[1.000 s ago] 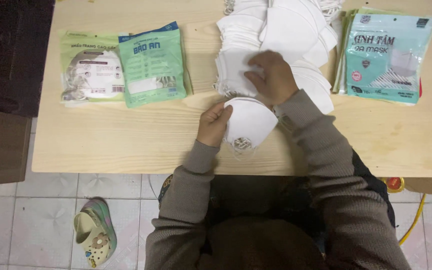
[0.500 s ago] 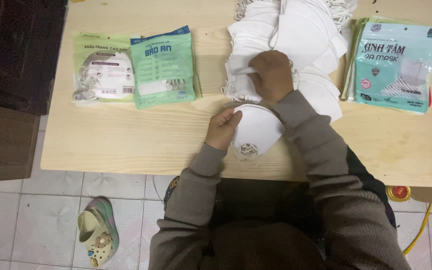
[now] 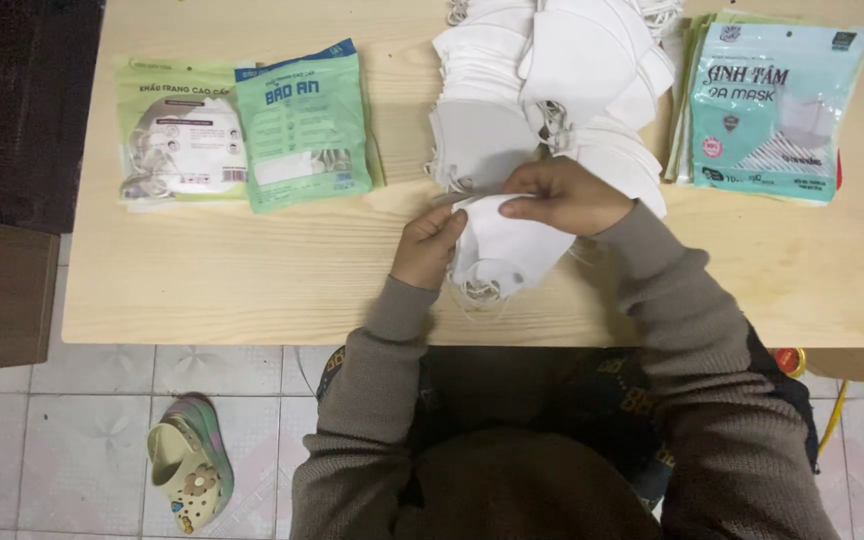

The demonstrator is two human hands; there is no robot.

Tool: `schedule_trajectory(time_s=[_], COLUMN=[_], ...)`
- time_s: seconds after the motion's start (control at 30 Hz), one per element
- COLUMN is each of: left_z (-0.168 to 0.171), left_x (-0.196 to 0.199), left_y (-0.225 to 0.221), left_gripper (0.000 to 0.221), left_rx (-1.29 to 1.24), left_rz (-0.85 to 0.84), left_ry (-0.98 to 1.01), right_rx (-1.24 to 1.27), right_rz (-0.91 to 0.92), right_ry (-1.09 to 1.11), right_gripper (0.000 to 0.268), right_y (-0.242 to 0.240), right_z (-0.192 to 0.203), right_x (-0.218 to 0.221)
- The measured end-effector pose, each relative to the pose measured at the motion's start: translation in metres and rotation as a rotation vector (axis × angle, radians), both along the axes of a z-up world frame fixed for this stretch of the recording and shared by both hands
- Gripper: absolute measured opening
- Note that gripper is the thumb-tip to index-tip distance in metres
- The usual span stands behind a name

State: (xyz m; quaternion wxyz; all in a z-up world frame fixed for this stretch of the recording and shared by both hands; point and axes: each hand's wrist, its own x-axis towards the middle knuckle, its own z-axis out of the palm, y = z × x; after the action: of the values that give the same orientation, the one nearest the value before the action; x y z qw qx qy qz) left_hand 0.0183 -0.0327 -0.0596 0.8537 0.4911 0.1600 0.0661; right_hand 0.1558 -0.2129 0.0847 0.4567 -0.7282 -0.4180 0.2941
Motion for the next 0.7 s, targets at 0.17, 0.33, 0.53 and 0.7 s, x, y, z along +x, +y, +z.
schedule_trajectory(time_s=[0.17,0.33,0.53,0.7], left_z=[0.025,0.003,0.024,0.016], left_x=[0.001,0.002,-0.002,-0.004], left_y=[-0.004,-0.003,-0.002,-0.001], left_gripper=[0.025,0.026,0.027,0.021], left_rx=[-0.008,-0.061,-0.071,-0.015], left_rz=[0.012,0.057,0.008,-0.003], left_ry=[0.026,0.024,0.015,-0.002], right_rx=[-0.059,-0.094,-0.122,-0.231], right_rz=[-0.092,-0.158,-0.223,-0.160], right_ry=[0.105,0.125,0.078,-0.067], right_gripper=[0.019,0.022,0.028,0.029], right_y=[0.005,0.008,0.011,0.020], right_z=[-0.047,-0.063,-0.072,-0.051], right_x=[0.000,0.000,0.000,0.005])
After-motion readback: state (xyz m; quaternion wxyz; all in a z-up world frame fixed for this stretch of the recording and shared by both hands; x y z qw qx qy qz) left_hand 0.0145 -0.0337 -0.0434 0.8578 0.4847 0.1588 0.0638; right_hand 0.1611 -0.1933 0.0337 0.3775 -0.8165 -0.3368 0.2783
